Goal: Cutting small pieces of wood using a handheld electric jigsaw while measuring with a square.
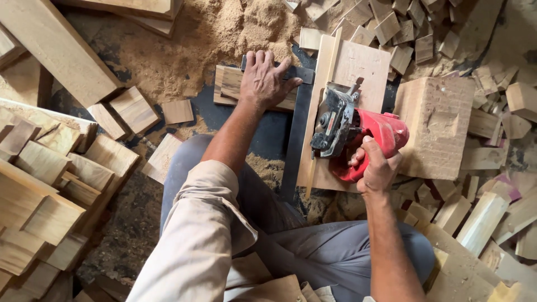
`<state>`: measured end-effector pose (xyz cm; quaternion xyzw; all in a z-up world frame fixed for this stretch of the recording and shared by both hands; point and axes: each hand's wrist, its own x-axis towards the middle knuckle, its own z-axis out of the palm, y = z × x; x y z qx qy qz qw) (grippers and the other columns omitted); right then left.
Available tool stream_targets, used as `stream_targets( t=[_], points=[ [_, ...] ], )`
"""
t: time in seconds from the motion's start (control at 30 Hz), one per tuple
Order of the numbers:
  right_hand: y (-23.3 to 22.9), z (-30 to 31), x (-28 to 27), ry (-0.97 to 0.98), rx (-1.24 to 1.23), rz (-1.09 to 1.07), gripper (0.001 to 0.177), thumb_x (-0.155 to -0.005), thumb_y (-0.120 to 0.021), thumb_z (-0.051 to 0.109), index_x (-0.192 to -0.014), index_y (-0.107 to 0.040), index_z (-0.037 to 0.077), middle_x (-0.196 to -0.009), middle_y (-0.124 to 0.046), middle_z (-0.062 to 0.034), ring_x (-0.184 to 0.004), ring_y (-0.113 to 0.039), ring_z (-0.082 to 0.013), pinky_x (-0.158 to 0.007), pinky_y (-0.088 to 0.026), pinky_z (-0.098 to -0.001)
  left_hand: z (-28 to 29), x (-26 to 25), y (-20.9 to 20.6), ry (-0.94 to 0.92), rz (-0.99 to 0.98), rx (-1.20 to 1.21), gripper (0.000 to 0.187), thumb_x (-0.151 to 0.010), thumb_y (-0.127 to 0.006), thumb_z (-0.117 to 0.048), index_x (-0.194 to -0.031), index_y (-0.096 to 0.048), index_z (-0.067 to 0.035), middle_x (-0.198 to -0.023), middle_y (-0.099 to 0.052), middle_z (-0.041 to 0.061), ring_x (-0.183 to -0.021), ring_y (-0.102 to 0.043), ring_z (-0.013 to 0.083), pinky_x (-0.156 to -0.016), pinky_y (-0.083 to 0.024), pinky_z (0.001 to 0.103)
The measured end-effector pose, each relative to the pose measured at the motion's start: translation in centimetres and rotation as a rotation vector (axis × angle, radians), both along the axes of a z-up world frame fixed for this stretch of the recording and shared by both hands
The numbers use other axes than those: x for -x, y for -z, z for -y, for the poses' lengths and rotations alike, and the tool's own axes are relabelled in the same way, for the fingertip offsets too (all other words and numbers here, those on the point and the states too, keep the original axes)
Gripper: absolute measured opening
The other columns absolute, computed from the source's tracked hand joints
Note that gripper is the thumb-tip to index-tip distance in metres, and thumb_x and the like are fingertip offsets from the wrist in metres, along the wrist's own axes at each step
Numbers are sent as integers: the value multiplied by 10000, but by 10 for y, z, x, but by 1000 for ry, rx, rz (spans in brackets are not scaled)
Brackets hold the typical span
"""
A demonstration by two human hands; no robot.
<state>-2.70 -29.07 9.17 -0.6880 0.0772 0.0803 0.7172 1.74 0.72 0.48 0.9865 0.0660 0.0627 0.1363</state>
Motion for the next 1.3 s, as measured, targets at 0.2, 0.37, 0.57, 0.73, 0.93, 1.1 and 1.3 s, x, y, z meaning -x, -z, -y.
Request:
stream_targets(
  t=[0.2, 0.37, 0.57, 0.73, 0.93, 1.1, 1.3],
  points=[
    [-1, -3, -7, 22, -8, -7, 115, -915, -684, 90, -943, -625, -5, -649, -560, -60, -494, -540, -173, -462, -488, -323, 0, 2, 5, -6, 8, 30, 674, -968, -453, -748, -1312, -621, -194, -1117, -614, 207, -1079, -521, 329, -959, -322, 493],
    [-5, -8, -13, 33, -17, -8, 98, -918, -675, 75, -930, -617, -3, -667, -567, -59, -502, -542, -166, -454, -487, -320, -1, 1, 6, 15, -2, 48, 657, -975, -448, -745, -1278, -636, -193, -1052, -600, 203, -1024, -507, 322, -943, -317, 489],
    [-3, -11, -25, 15, -12, 23, 93, -924, -672, 80, -921, -627, -1, -676, -571, -54, -508, -546, -161, -454, -487, -310, -1, 3, 3, 8, 48, 57, 629, -967, -474, -729, -1246, -656, -196, -1070, -603, 201, -1072, -505, 333, -974, -308, 491],
    [-3, -14, -34, 2, -2, 29, 111, -928, -675, 89, -897, -615, 0, -664, -563, -55, -497, -534, -160, -446, -478, -308, -1, 2, 8, 4, 79, 59, 619, -969, -484, -722, -1231, -658, -189, -1070, -607, 203, -1079, -504, 336, -980, -304, 496],
    [-9, -21, -42, 7, 5, 25, 105, -913, -674, 95, -893, -622, 6, -657, -561, -51, -490, -525, -156, -434, -466, -305, 1, 2, 11, 1, 117, 57, 590, -972, -507, -705, -1202, -663, -185, -1086, -611, 205, -1097, -503, 342, -996, -302, 498],
    [-11, -27, -51, 15, 10, 3, 130, -911, -677, 112, -880, -623, -2, -649, -562, -56, -480, -519, -158, -433, -465, -302, 0, 1, 14, -9, 144, 51, 587, -958, -518, -697, -1197, -666, -181, -1077, -612, 206, -1084, -499, 345, -987, -299, 501],
    [-24, -46, -68, 22, 28, 20, 107, -902, -667, 111, -896, -641, 8, -656, -570, -44, -492, -525, -142, -438, -465, -288, -1, 1, 6, -10, 90, 83, 574, -970, -513, -697, -1192, -661, -189, -1086, -605, 184, -1096, -496, 333, -988, -304, 487]
  ],
)
